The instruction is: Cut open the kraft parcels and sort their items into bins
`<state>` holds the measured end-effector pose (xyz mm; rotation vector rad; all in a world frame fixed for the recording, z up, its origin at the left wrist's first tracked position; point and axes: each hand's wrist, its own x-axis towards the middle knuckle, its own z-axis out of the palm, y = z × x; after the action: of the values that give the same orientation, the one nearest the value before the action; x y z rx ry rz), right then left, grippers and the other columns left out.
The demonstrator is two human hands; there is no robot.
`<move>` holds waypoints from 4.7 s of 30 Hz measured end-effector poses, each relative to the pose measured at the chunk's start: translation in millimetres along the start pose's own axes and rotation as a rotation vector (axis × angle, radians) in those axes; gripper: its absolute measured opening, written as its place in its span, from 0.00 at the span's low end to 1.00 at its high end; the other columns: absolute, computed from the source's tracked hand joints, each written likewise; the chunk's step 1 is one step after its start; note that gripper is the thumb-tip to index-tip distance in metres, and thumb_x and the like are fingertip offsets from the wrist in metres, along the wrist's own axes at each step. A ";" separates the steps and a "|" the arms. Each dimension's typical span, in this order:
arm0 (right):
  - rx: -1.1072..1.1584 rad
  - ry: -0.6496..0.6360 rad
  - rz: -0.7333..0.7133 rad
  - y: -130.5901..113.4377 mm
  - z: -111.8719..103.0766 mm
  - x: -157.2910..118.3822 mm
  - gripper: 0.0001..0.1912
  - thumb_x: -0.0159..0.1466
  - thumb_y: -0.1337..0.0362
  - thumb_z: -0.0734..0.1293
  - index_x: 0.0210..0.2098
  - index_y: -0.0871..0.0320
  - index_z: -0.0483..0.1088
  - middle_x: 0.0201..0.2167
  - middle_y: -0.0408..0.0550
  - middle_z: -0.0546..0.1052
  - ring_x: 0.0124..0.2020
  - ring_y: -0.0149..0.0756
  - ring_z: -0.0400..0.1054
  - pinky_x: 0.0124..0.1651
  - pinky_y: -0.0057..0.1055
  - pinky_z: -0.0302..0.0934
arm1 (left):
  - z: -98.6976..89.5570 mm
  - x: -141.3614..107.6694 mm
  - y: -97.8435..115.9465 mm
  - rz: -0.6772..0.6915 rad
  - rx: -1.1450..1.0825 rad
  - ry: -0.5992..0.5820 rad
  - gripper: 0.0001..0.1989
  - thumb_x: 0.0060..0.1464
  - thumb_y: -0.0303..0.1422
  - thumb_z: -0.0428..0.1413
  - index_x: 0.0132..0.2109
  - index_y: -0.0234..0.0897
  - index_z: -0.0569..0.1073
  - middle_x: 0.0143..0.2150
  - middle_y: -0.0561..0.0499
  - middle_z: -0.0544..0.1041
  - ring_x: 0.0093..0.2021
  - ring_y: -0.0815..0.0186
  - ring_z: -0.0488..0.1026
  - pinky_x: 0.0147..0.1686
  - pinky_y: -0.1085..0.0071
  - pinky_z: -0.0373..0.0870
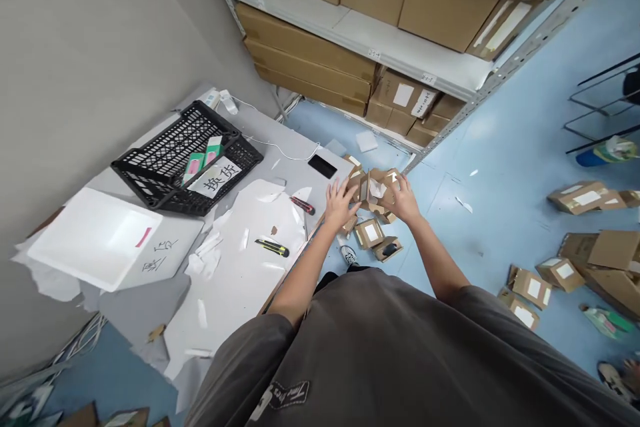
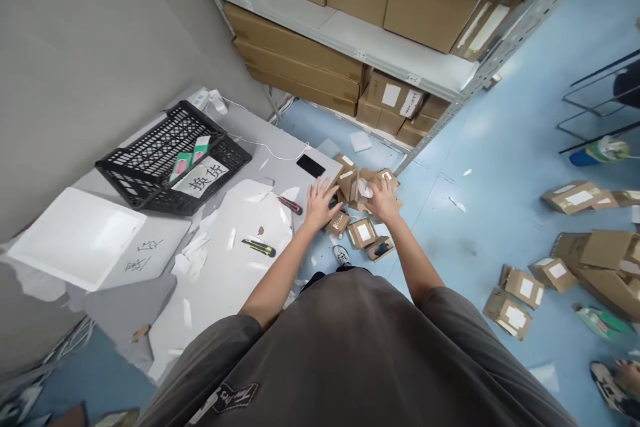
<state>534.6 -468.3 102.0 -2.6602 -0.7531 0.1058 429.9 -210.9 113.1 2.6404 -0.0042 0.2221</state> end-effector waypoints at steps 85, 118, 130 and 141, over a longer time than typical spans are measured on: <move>-0.007 -0.140 -0.169 -61.9 299.1 340.5 0.36 0.75 0.38 0.58 0.68 0.60 0.64 0.61 0.67 0.69 0.63 0.64 0.62 0.64 0.65 0.64 | 58.1 10.5 -228.2 -0.668 -0.032 0.164 0.38 0.71 0.51 0.56 0.81 0.46 0.60 0.86 0.44 0.50 0.85 0.40 0.38 0.79 0.36 0.52; 0.052 -0.223 -0.868 -324.6 115.4 162.3 0.34 0.73 0.51 0.64 0.74 0.59 0.66 0.73 0.69 0.66 0.71 0.64 0.60 0.68 0.62 0.62 | -137.0 -292.9 -104.6 -1.200 0.192 0.488 0.37 0.68 0.40 0.58 0.80 0.42 0.62 0.85 0.41 0.50 0.85 0.39 0.42 0.78 0.38 0.55; 0.035 -0.368 -0.926 -365.0 177.1 49.1 0.31 0.72 0.54 0.65 0.71 0.60 0.68 0.70 0.69 0.68 0.69 0.65 0.61 0.64 0.62 0.66 | -106.7 -393.5 -61.5 -1.307 0.120 0.447 0.38 0.68 0.39 0.58 0.80 0.42 0.61 0.86 0.41 0.49 0.85 0.40 0.41 0.78 0.39 0.54; 0.069 -0.457 -1.169 -436.3 199.9 -56.5 0.31 0.71 0.54 0.65 0.70 0.58 0.68 0.68 0.70 0.69 0.68 0.66 0.62 0.64 0.65 0.66 | -106.1 -521.4 -18.8 -1.526 0.130 0.578 0.36 0.67 0.38 0.59 0.78 0.38 0.65 0.82 0.38 0.58 0.83 0.40 0.50 0.79 0.42 0.53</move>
<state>237.9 -87.7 77.3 -1.7398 -2.2232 0.4012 -100.4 -163.5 114.0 1.8642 2.0620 0.3964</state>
